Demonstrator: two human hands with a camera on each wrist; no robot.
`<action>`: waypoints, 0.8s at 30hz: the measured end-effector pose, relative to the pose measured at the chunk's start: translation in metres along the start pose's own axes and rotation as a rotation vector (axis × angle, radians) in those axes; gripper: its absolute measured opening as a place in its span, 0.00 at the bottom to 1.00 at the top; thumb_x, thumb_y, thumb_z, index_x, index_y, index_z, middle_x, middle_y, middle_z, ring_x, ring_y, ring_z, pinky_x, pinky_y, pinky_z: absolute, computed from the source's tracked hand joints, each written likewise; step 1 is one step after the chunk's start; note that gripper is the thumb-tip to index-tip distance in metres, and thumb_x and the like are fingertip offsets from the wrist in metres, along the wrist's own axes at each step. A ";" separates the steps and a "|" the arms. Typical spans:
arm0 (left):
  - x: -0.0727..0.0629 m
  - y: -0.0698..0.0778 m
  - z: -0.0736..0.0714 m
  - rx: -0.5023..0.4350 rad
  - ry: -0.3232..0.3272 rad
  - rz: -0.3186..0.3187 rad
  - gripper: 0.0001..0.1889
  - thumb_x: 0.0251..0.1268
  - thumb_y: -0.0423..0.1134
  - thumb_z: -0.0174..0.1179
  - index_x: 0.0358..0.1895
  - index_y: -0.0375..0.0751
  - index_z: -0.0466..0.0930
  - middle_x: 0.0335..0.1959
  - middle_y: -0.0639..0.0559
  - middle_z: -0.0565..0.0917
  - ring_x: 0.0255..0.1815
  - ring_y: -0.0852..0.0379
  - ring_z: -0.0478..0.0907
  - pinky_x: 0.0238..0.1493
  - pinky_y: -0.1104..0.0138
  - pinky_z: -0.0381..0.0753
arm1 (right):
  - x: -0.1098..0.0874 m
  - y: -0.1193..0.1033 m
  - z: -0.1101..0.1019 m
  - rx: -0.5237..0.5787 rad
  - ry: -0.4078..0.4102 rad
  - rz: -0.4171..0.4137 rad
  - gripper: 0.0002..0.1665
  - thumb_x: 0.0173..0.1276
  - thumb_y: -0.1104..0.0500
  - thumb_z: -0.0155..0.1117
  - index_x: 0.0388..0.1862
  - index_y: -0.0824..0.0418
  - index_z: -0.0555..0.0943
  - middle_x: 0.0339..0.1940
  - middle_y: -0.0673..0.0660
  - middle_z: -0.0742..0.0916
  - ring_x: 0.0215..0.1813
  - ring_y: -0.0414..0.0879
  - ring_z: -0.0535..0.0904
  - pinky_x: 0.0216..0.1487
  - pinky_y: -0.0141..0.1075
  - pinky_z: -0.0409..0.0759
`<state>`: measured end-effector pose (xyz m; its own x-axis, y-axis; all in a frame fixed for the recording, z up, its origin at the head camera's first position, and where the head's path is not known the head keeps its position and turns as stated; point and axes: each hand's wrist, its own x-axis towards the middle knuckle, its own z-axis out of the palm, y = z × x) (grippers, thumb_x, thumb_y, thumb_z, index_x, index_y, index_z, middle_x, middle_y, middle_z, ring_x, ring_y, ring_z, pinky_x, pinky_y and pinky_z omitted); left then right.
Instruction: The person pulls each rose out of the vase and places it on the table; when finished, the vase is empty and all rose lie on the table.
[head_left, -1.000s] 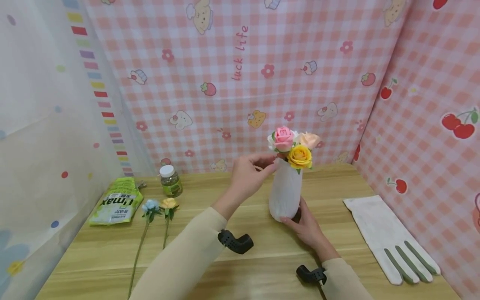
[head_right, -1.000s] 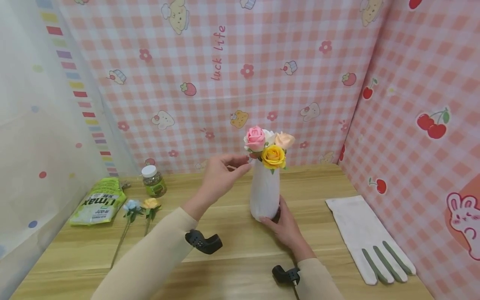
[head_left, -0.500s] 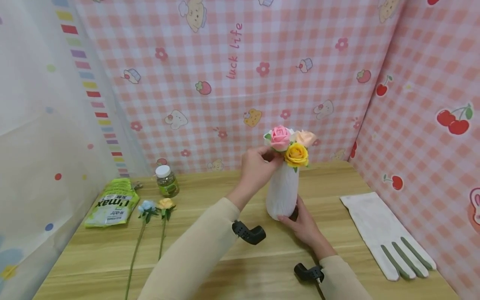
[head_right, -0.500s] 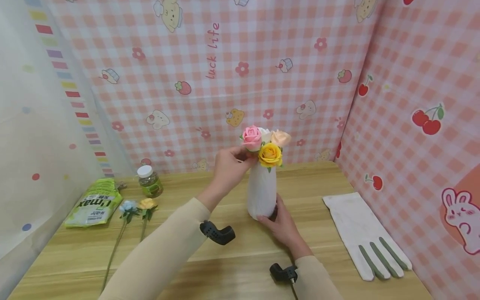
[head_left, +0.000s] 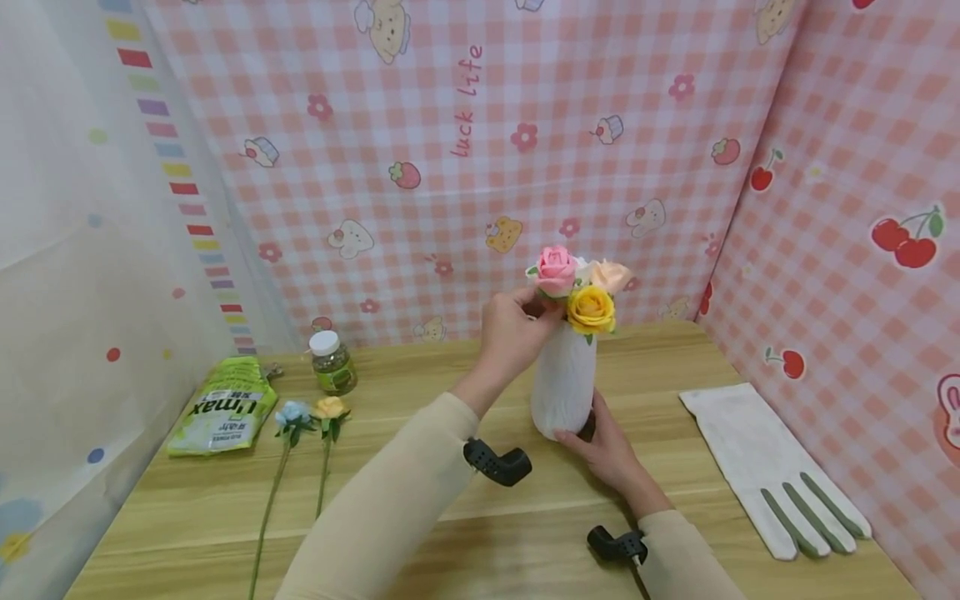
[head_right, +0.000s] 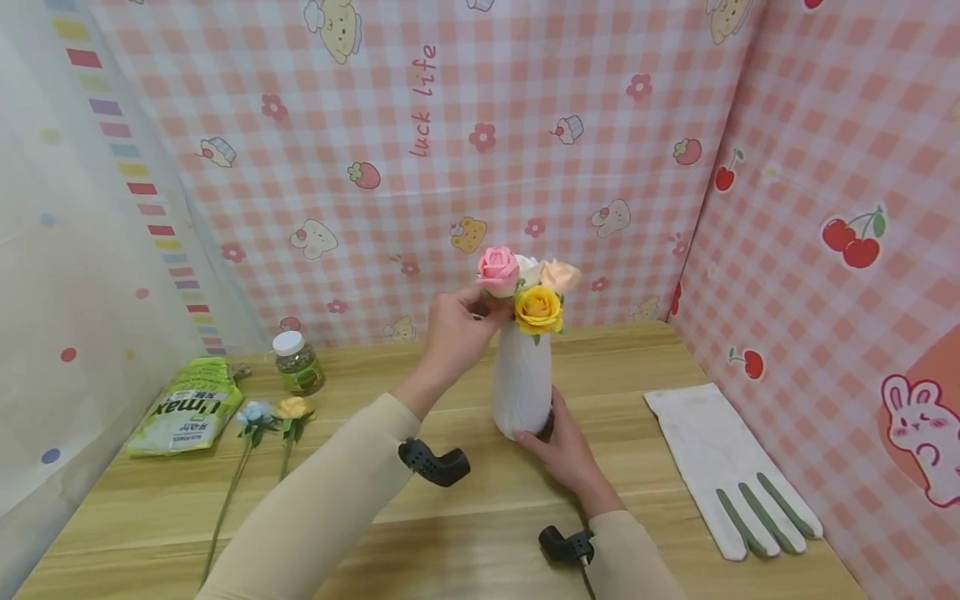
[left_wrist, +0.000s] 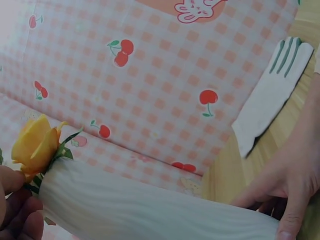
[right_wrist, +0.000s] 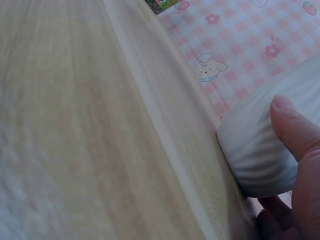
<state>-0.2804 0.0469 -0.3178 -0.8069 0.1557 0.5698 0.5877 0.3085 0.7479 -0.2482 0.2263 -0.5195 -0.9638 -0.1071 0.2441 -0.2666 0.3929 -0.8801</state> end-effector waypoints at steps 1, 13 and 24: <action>0.001 0.001 0.000 -0.003 0.004 0.008 0.04 0.60 0.36 0.67 0.34 0.38 0.87 0.24 0.53 0.84 0.25 0.64 0.79 0.27 0.72 0.80 | 0.000 0.000 0.000 -0.001 0.004 0.000 0.55 0.60 0.45 0.70 0.77 0.49 0.48 0.71 0.59 0.67 0.70 0.55 0.63 0.69 0.54 0.60; 0.002 0.003 -0.003 -0.052 0.007 -0.010 0.06 0.60 0.35 0.67 0.40 0.40 0.87 0.28 0.52 0.86 0.26 0.63 0.80 0.28 0.72 0.81 | -0.007 -0.028 -0.003 0.011 -0.009 -0.031 0.50 0.64 0.58 0.68 0.76 0.61 0.49 0.69 0.68 0.67 0.68 0.63 0.66 0.65 0.59 0.63; 0.001 0.006 -0.007 -0.080 0.055 0.014 0.08 0.62 0.39 0.66 0.41 0.40 0.87 0.28 0.52 0.87 0.26 0.63 0.81 0.28 0.71 0.82 | -0.006 -0.024 -0.003 -0.007 0.004 0.018 0.52 0.62 0.52 0.71 0.76 0.57 0.50 0.70 0.65 0.68 0.68 0.60 0.66 0.66 0.57 0.63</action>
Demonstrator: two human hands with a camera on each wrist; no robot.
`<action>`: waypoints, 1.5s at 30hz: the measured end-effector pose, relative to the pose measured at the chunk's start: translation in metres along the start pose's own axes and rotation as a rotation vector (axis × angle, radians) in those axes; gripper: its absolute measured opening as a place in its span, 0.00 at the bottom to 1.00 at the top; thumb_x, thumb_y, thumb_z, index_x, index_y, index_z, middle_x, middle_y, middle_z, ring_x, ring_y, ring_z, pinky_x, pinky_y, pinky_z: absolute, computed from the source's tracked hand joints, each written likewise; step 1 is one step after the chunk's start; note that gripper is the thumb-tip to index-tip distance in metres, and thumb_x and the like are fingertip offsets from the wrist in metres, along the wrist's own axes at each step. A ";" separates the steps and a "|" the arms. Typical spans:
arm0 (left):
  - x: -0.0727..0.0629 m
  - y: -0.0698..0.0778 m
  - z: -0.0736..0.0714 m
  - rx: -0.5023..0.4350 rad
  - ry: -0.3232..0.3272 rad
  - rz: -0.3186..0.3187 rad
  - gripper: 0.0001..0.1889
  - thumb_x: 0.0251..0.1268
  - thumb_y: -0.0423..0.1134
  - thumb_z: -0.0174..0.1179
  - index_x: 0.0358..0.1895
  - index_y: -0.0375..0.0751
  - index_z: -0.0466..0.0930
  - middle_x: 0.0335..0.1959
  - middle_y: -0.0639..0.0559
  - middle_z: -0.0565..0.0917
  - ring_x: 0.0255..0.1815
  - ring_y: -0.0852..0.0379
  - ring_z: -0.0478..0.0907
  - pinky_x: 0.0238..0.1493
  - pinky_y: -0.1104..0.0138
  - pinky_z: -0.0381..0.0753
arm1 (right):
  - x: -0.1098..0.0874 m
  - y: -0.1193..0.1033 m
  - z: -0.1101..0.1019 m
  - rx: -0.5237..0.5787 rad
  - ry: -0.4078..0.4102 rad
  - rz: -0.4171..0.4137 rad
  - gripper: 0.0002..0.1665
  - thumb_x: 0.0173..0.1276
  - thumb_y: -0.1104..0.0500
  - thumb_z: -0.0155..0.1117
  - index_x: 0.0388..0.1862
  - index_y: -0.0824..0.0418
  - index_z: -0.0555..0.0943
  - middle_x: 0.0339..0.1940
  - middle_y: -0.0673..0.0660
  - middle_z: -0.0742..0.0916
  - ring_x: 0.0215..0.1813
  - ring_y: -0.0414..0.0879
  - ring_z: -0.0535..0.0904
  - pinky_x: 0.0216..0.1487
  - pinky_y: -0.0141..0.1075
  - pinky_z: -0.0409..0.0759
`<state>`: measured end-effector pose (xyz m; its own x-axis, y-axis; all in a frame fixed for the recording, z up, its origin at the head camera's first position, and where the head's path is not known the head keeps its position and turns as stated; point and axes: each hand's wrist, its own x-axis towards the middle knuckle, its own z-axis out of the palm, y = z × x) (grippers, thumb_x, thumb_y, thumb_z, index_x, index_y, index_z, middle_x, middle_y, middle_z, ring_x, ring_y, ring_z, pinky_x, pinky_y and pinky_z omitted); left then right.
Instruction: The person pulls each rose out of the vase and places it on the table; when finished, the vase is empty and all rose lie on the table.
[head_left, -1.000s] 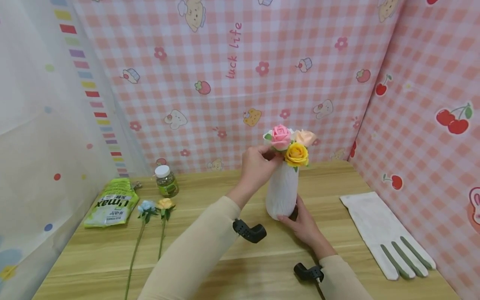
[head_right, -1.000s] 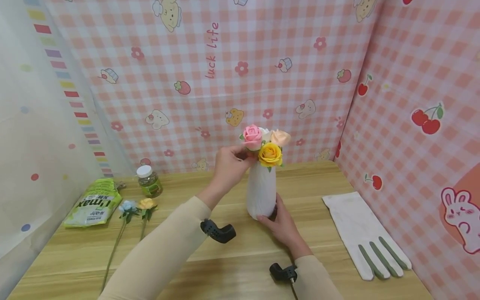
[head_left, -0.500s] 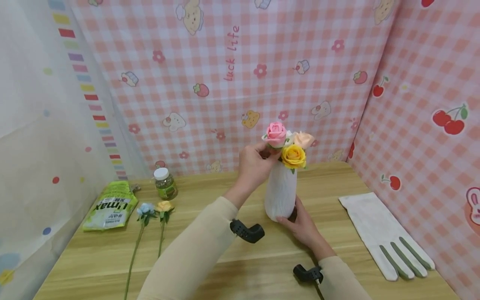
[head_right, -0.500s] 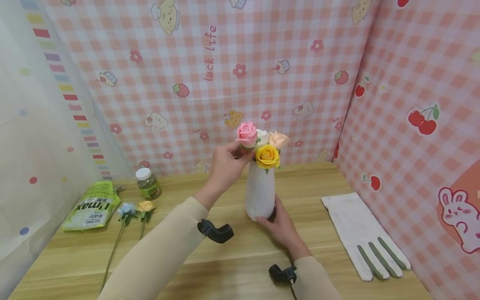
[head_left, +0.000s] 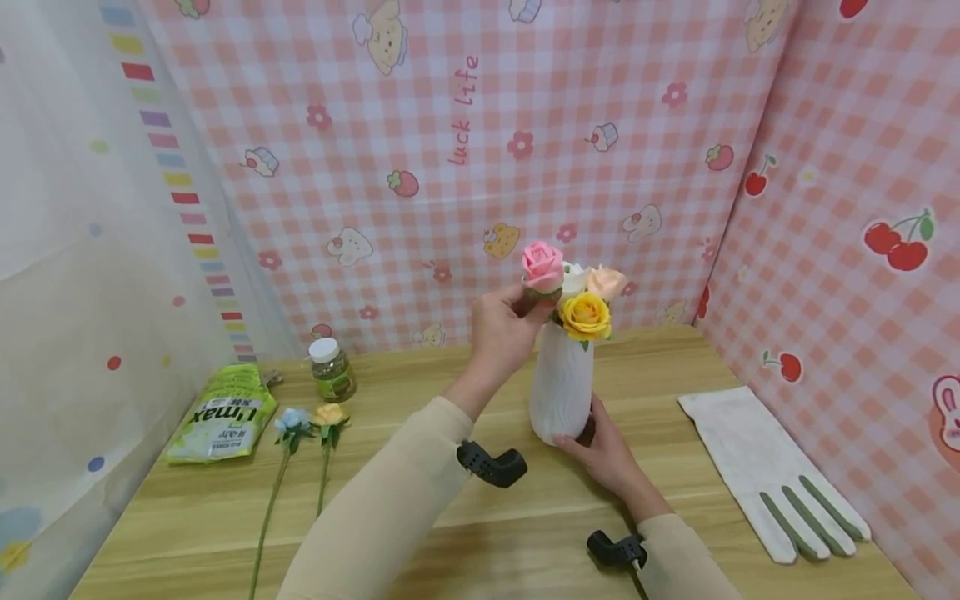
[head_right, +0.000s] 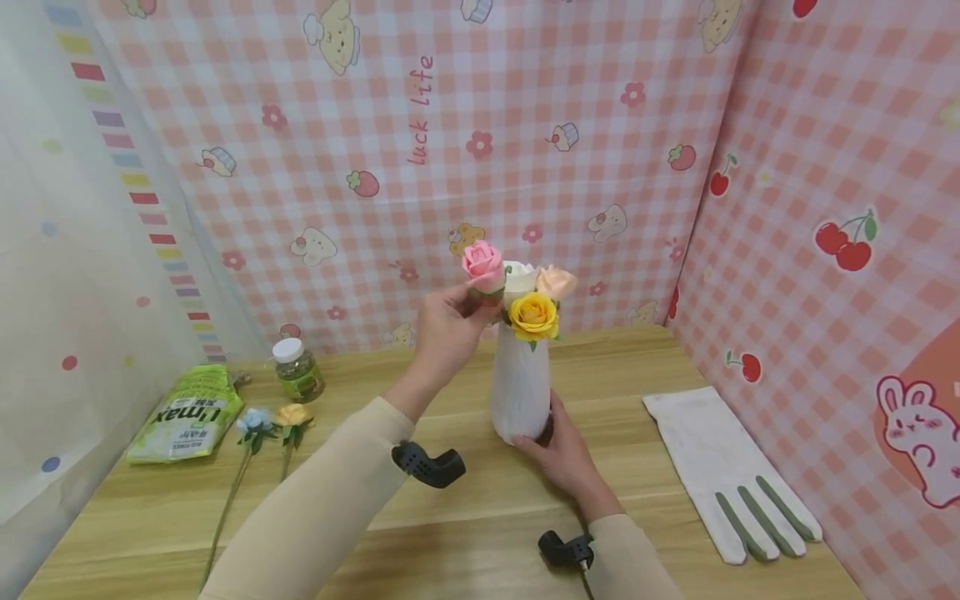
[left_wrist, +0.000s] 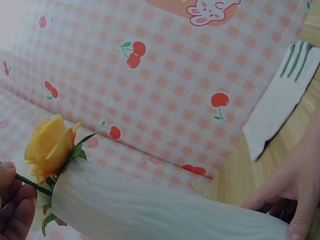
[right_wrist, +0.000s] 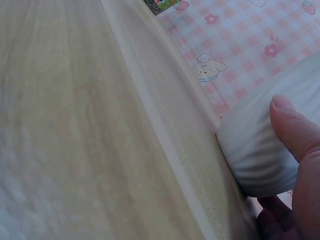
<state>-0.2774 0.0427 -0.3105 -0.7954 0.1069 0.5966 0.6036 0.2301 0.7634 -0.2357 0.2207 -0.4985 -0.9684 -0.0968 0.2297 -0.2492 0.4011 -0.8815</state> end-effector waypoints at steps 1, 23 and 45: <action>0.000 0.000 0.000 -0.006 0.002 0.004 0.08 0.62 0.39 0.66 0.41 0.40 0.87 0.28 0.52 0.87 0.26 0.63 0.81 0.28 0.71 0.82 | 0.001 0.006 0.001 -0.005 0.006 0.004 0.53 0.61 0.50 0.71 0.76 0.56 0.51 0.70 0.64 0.69 0.68 0.60 0.67 0.66 0.56 0.64; 0.004 0.014 -0.010 -0.112 0.038 0.111 0.06 0.64 0.35 0.64 0.37 0.34 0.85 0.29 0.46 0.87 0.29 0.56 0.83 0.31 0.68 0.83 | 0.003 0.024 0.002 0.075 0.081 -0.079 0.55 0.58 0.51 0.74 0.77 0.38 0.50 0.71 0.57 0.69 0.61 0.57 0.75 0.57 0.50 0.76; 0.012 0.019 -0.084 -0.532 0.332 0.001 0.06 0.65 0.32 0.60 0.41 0.34 0.82 0.38 0.38 0.83 0.36 0.51 0.83 0.42 0.62 0.83 | -0.003 -0.008 -0.003 0.056 0.048 -0.023 0.50 0.62 0.59 0.70 0.76 0.62 0.52 0.70 0.68 0.67 0.62 0.67 0.72 0.59 0.58 0.71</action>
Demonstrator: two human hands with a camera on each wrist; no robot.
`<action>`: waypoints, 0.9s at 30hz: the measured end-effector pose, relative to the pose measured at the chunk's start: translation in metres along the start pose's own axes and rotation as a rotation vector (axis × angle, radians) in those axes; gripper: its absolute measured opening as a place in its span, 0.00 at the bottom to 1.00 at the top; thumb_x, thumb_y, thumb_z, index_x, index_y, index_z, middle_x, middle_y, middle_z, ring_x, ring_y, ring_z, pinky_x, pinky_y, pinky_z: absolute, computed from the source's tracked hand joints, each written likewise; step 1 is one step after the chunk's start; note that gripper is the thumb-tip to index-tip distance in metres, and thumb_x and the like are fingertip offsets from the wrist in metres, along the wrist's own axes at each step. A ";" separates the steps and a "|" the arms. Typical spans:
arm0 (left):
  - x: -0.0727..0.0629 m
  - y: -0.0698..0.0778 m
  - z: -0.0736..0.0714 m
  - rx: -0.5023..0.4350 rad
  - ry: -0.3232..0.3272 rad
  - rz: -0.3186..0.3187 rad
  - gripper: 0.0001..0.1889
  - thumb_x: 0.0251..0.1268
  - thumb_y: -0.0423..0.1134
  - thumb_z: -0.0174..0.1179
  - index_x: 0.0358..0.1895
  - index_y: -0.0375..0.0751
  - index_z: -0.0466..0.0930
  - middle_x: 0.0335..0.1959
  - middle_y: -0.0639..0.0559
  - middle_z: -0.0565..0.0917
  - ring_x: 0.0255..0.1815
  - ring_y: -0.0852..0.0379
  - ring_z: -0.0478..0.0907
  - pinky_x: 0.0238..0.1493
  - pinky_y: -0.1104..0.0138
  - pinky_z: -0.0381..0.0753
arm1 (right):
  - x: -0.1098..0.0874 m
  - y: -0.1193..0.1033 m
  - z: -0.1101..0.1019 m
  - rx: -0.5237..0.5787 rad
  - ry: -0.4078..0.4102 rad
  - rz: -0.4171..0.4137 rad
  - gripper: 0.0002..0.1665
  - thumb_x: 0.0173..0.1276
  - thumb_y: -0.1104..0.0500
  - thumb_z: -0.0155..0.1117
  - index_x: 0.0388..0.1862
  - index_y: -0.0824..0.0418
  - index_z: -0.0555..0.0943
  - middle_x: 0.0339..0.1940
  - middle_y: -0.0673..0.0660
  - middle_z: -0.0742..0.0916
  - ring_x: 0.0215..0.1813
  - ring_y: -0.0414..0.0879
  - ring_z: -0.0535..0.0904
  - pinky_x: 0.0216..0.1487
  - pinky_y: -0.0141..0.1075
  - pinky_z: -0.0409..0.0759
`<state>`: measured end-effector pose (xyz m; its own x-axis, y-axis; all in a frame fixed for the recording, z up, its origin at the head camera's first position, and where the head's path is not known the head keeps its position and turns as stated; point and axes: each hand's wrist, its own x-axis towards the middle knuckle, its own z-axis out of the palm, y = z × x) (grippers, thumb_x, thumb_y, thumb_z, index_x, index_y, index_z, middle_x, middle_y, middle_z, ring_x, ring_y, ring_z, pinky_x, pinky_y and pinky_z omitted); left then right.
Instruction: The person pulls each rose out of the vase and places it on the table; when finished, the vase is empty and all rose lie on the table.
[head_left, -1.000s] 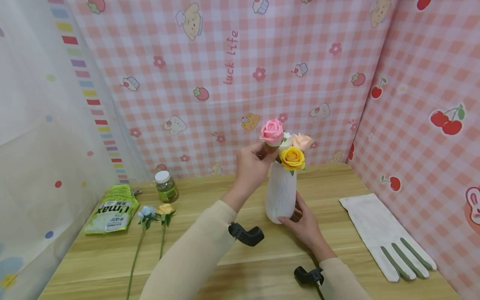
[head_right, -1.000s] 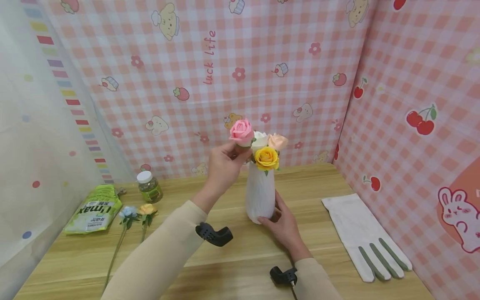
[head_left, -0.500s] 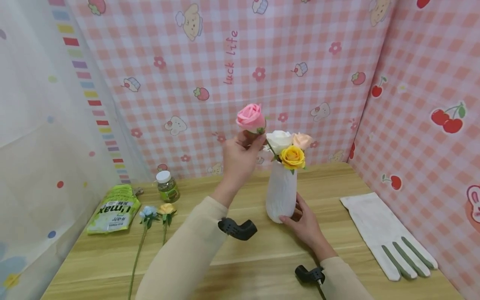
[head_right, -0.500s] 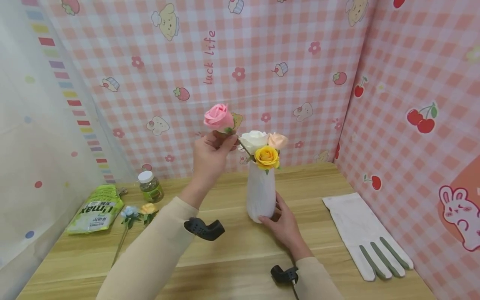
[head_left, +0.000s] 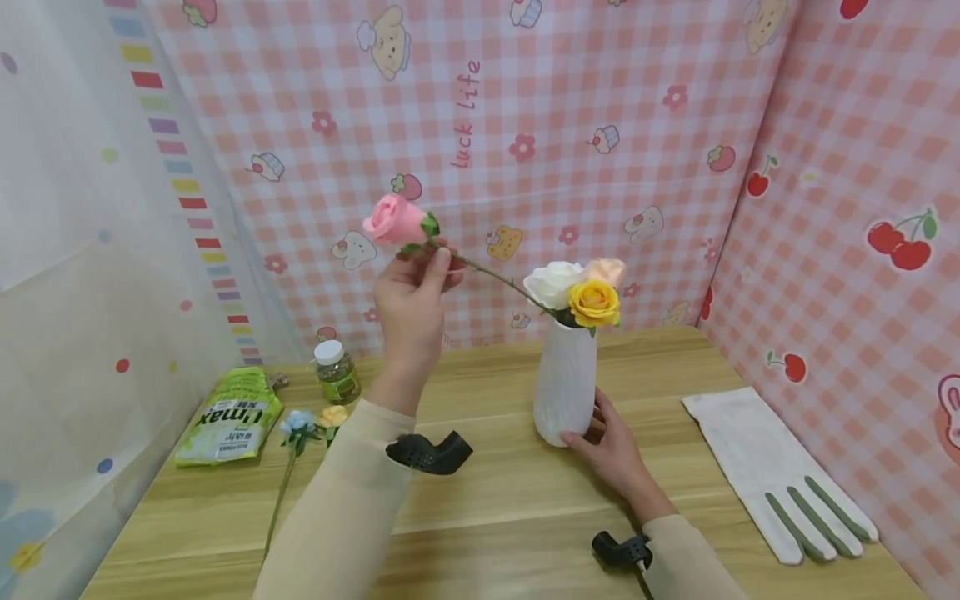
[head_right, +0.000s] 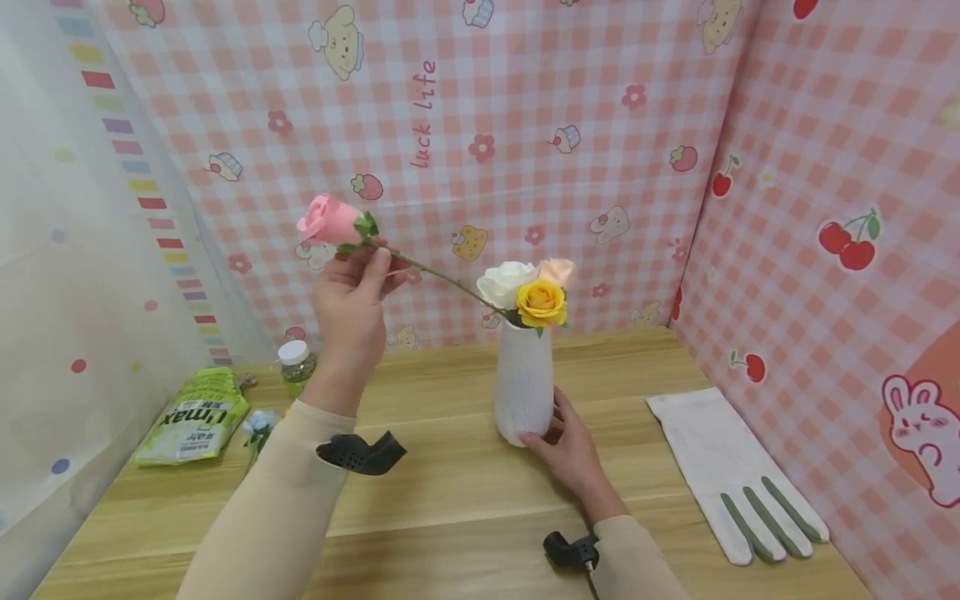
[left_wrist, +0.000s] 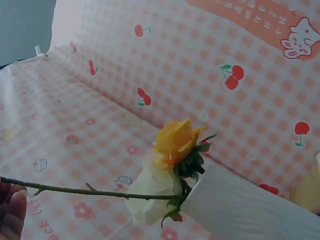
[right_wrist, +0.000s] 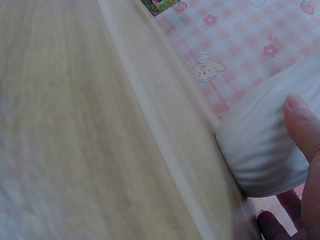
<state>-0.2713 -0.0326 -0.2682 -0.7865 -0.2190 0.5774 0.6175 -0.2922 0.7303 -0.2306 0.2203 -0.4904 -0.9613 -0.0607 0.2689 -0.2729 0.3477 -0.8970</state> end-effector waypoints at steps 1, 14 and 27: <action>0.000 0.000 -0.005 -0.024 0.022 -0.012 0.05 0.65 0.32 0.60 0.41 0.34 0.82 0.38 0.39 0.83 0.36 0.51 0.83 0.42 0.63 0.83 | -0.001 -0.003 0.000 0.007 -0.001 -0.001 0.50 0.62 0.60 0.70 0.76 0.63 0.52 0.69 0.69 0.67 0.62 0.67 0.72 0.58 0.59 0.71; -0.005 -0.006 -0.030 -0.138 0.161 -0.056 0.05 0.64 0.32 0.62 0.40 0.33 0.81 0.34 0.39 0.83 0.32 0.54 0.83 0.37 0.66 0.83 | 0.006 0.034 0.001 0.014 0.010 0.010 0.52 0.61 0.51 0.71 0.77 0.52 0.51 0.71 0.64 0.67 0.63 0.65 0.72 0.59 0.55 0.73; -0.006 0.004 -0.033 -0.149 0.188 -0.003 0.03 0.65 0.32 0.61 0.34 0.35 0.81 0.28 0.43 0.82 0.27 0.54 0.81 0.34 0.65 0.83 | 0.007 0.031 0.003 0.015 -0.009 0.038 0.52 0.62 0.52 0.71 0.77 0.53 0.50 0.71 0.63 0.66 0.64 0.64 0.71 0.60 0.54 0.72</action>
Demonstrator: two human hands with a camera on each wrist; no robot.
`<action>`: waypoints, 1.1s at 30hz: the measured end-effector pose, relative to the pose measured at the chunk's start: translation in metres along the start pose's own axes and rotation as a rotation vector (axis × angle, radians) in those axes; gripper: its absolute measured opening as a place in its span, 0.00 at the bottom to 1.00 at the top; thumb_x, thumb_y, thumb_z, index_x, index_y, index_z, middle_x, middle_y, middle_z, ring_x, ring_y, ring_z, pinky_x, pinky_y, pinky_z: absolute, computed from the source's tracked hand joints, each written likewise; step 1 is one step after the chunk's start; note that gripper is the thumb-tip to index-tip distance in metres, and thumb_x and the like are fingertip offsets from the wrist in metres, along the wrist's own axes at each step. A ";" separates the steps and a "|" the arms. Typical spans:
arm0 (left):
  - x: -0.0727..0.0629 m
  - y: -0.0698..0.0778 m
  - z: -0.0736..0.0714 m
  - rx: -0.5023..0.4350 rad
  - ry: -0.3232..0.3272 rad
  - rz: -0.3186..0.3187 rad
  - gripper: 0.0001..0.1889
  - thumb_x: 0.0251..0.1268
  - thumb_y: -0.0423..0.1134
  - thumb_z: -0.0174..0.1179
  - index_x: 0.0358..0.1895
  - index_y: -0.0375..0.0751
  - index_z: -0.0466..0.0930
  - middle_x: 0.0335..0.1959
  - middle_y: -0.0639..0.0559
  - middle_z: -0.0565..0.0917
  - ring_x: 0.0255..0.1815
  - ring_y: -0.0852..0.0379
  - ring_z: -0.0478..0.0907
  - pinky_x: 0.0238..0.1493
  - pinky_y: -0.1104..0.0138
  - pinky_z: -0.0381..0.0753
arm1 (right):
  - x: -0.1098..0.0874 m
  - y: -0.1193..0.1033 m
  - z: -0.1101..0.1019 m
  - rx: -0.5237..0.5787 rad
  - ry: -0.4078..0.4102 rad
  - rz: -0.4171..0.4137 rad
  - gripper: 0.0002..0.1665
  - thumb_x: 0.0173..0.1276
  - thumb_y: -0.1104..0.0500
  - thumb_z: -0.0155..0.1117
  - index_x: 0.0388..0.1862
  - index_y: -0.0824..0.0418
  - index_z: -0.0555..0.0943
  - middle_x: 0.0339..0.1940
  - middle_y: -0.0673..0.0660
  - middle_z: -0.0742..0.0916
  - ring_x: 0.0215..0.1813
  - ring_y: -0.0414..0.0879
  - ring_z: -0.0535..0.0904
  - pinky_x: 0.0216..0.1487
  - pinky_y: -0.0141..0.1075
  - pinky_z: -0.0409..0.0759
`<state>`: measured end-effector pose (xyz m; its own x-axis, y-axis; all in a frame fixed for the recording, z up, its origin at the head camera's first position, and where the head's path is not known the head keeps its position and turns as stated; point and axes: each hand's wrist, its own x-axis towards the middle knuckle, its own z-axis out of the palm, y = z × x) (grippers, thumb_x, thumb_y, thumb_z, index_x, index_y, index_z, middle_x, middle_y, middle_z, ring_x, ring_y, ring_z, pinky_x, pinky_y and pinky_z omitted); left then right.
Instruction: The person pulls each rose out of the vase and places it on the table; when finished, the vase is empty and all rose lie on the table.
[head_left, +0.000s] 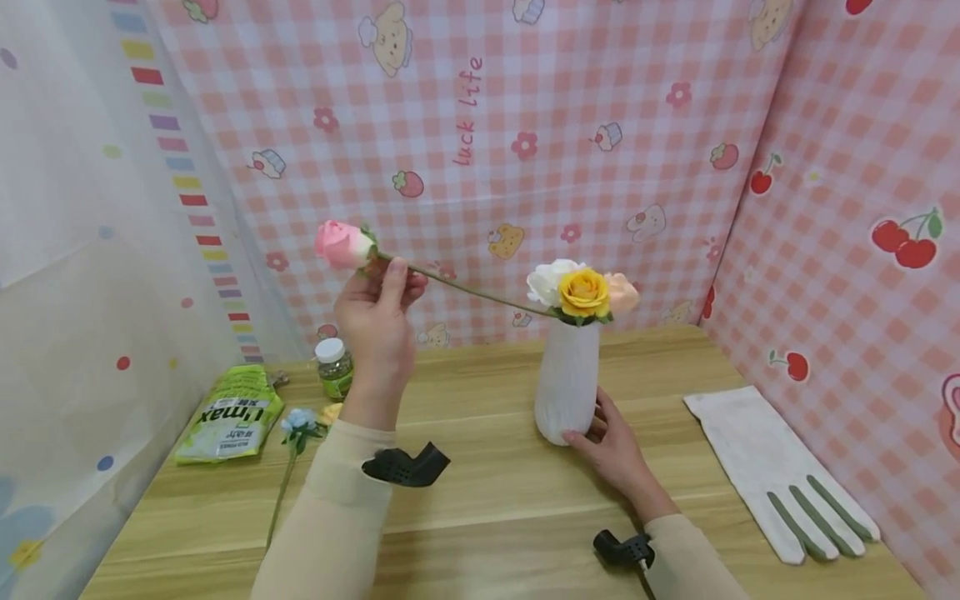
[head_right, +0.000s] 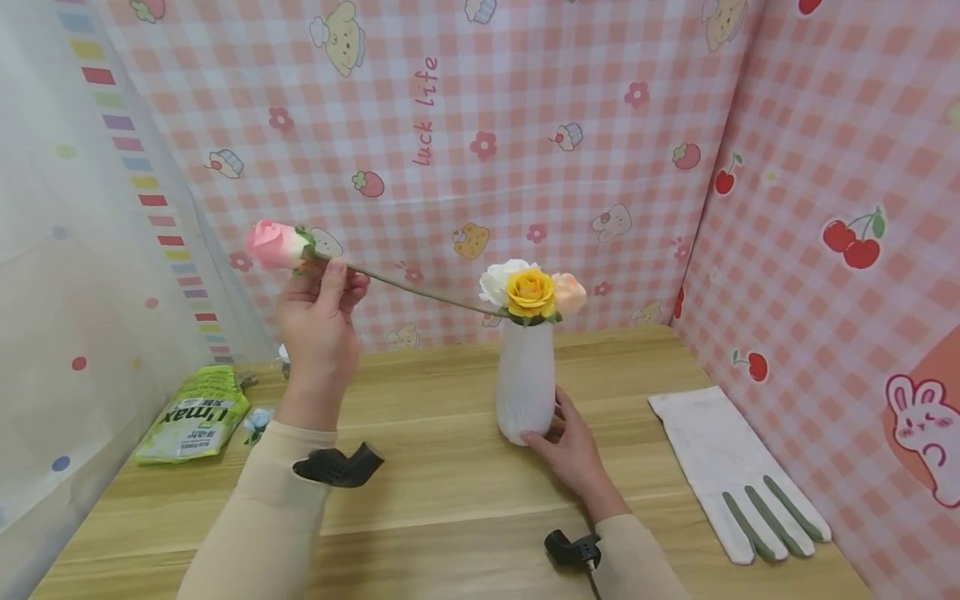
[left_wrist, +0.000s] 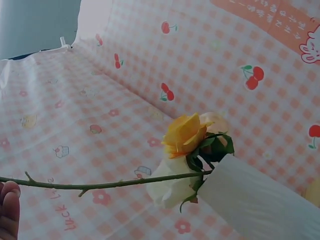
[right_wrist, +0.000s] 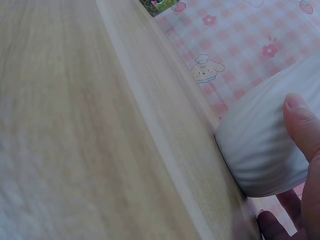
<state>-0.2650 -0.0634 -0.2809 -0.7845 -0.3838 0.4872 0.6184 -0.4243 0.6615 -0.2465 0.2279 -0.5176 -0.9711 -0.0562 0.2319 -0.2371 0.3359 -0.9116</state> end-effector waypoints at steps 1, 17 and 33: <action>0.001 0.001 -0.002 -0.005 0.005 -0.008 0.04 0.65 0.32 0.61 0.34 0.35 0.80 0.28 0.43 0.82 0.28 0.53 0.81 0.34 0.66 0.83 | 0.000 0.001 0.000 -0.004 0.003 -0.001 0.52 0.61 0.51 0.71 0.77 0.52 0.51 0.71 0.62 0.66 0.64 0.63 0.71 0.60 0.54 0.72; 0.005 0.015 -0.070 -0.059 0.182 -0.090 0.09 0.65 0.37 0.62 0.40 0.32 0.79 0.29 0.46 0.79 0.24 0.56 0.79 0.29 0.71 0.80 | 0.000 0.001 -0.002 -0.013 0.000 0.014 0.53 0.60 0.46 0.71 0.77 0.48 0.52 0.72 0.59 0.67 0.65 0.60 0.71 0.61 0.53 0.72; -0.022 -0.008 -0.142 0.288 0.027 -0.385 0.10 0.70 0.41 0.56 0.44 0.36 0.73 0.31 0.48 0.86 0.28 0.60 0.80 0.25 0.72 0.77 | 0.000 0.001 -0.001 -0.018 0.007 0.003 0.52 0.60 0.47 0.71 0.77 0.48 0.52 0.71 0.59 0.67 0.64 0.60 0.72 0.60 0.53 0.73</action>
<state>-0.2461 -0.1677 -0.3782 -0.9500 -0.2664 0.1630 0.2417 -0.2968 0.9238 -0.2471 0.2293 -0.5181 -0.9716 -0.0487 0.2316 -0.2336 0.3526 -0.9061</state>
